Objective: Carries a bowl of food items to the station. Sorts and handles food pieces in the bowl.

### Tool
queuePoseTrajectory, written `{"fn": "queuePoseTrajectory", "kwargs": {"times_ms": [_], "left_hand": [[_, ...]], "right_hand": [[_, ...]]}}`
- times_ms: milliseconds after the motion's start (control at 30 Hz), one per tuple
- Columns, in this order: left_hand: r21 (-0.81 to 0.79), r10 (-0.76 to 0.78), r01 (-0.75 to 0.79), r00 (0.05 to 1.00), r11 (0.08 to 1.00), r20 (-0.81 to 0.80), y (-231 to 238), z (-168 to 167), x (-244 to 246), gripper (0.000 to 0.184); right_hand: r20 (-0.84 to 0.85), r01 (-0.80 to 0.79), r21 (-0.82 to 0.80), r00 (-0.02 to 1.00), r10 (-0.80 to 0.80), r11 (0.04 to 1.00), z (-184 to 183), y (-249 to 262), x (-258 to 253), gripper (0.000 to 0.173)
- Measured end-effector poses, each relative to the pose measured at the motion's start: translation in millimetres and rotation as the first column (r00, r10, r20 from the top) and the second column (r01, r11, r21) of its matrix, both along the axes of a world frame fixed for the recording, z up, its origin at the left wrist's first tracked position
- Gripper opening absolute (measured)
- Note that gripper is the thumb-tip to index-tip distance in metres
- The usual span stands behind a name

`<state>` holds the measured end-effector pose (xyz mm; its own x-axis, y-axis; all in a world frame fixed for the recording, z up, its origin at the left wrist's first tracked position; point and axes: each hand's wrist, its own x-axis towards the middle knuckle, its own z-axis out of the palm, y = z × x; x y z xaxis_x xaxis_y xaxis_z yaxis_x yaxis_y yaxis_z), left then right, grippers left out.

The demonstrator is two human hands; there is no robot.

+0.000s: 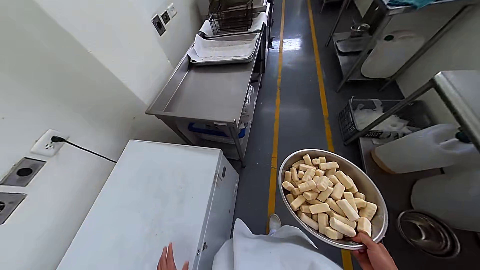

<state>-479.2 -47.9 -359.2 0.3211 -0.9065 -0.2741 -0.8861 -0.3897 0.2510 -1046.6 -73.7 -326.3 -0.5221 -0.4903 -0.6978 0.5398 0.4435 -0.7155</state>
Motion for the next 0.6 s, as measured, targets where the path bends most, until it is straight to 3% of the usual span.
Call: {"fn": "queuePoseTrajectory", "kwargs": {"times_ms": [133, 200, 300, 400, 467, 600], "left_hand": [[-0.126, 0.056, -0.105, 0.94, 0.986, -0.337, -114.2, 9.7, -60.1, 0.081], [-0.057, 0.071, -0.129, 0.804, 0.99, -0.59, -164.7, 21.2, -109.7, 0.069], [0.093, 0.078, 0.001, 0.541, 0.996, -0.837, -232.3, 41.3, -183.8, 0.059], [0.157, 0.092, 0.148, 0.373, 0.976, -0.923, -296.1, 55.7, -239.4, 0.052], [0.117, 0.053, 0.197, 0.302, 0.973, -0.952, -342.7, 61.5, -257.5, 0.049], [-0.007, -0.036, 0.116, 0.248, 0.993, -0.968, -427.4, 78.9, -260.6, 0.051]], "right_hand": [[0.037, 0.058, -0.048, 0.998, -0.056, 0.997, 18.2, -35.1, -11.7, 0.016], [0.043, 0.055, -0.074, 0.998, -0.052, 0.996, 31.0, -60.2, -11.2, 0.017], [0.065, 0.012, -0.131, 0.998, -0.003, 0.991, 47.8, -104.4, -5.3, 0.021], [0.087, -0.001, -0.155, 0.996, 0.015, 0.988, 53.8, -157.4, 5.6, 0.021], [0.097, 0.001, -0.167, 0.995, 0.015, 0.986, 51.6, -198.6, 14.8, 0.02], [0.04, -0.055, -0.122, 0.997, 0.06, 0.991, 55.7, -285.0, 37.0, 0.02]]}}
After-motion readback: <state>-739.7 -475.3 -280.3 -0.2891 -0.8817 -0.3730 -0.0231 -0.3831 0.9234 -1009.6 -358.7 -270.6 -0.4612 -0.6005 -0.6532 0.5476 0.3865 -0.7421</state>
